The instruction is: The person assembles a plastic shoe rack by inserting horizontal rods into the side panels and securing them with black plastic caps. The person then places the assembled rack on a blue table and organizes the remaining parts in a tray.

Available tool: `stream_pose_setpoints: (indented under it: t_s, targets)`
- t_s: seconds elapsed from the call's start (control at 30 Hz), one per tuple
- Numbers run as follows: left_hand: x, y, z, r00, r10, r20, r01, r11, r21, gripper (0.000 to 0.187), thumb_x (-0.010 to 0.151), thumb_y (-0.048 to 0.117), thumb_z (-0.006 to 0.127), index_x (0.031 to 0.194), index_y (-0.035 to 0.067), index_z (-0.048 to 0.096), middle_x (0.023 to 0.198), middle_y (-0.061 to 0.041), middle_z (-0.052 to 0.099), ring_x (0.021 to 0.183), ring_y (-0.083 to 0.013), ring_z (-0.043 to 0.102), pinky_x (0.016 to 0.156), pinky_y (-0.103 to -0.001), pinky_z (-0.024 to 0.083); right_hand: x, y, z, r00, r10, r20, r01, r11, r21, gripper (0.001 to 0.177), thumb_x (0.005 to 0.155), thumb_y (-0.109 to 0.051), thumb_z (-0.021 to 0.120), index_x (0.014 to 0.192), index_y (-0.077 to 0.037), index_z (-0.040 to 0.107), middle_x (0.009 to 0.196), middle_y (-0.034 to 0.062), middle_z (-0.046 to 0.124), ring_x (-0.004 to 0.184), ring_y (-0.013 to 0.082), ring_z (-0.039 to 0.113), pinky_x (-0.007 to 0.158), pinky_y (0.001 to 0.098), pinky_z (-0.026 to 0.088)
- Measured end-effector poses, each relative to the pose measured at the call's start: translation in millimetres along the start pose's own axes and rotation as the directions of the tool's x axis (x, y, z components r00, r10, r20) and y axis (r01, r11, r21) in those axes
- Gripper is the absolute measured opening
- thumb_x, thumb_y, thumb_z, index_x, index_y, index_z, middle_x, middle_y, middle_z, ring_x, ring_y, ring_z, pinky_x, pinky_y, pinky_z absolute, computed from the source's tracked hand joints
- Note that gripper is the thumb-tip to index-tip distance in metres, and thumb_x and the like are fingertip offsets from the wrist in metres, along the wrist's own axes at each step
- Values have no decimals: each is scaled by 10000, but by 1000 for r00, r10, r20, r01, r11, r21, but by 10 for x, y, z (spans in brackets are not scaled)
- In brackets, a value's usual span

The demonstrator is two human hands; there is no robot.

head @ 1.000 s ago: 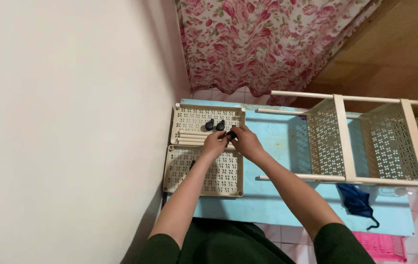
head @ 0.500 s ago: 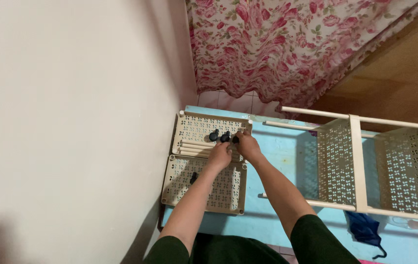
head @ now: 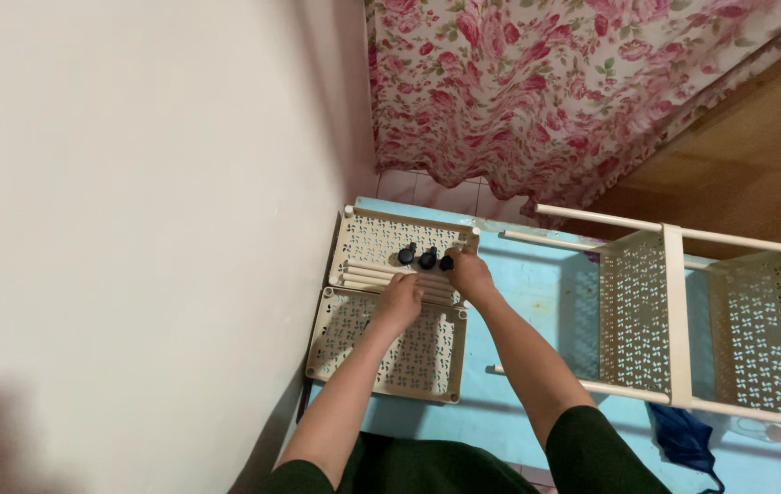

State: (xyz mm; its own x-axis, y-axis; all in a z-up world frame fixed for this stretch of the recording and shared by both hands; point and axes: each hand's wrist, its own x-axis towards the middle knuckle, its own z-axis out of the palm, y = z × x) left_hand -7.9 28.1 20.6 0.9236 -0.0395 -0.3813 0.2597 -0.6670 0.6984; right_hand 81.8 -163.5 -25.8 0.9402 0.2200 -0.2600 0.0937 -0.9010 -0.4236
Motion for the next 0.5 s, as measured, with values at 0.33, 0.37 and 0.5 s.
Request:
stream_pose_setpoints:
  t_s: [0.33,0.37,0.5]
  targets:
    - [-857,-461,-428,984,-28,-174,39,997,63,512,932,161,644,1421,63,527,1411,-169,527,1271,-385,557,1048,-479,486,-616,-816,-511,977,-111,-181,145,972,187,450,860,-122,732,1302,-83,655,1244,194,650,1020,356,710,902,442,569]
    - [-917,-494,-421,986,-58,-154,68,996,65,537,914,150,654,1426,64,515,1420,-169,512,1275,-386,546,1039,-484,482,-738,-912,-540,970,-143,-199,185,959,213,439,863,-111,727,1294,-69,652,1231,194,650,1013,347,711,890,435,571]
    - [-1111,-617,-310,982,-20,-187,50,986,158,509,899,121,679,1386,49,553,1393,-189,529,1279,-406,529,1043,-498,473,-1264,-1231,-515,970,-166,-180,217,924,316,439,898,-107,700,1332,-70,641,1163,179,634,888,310,711,812,414,586]
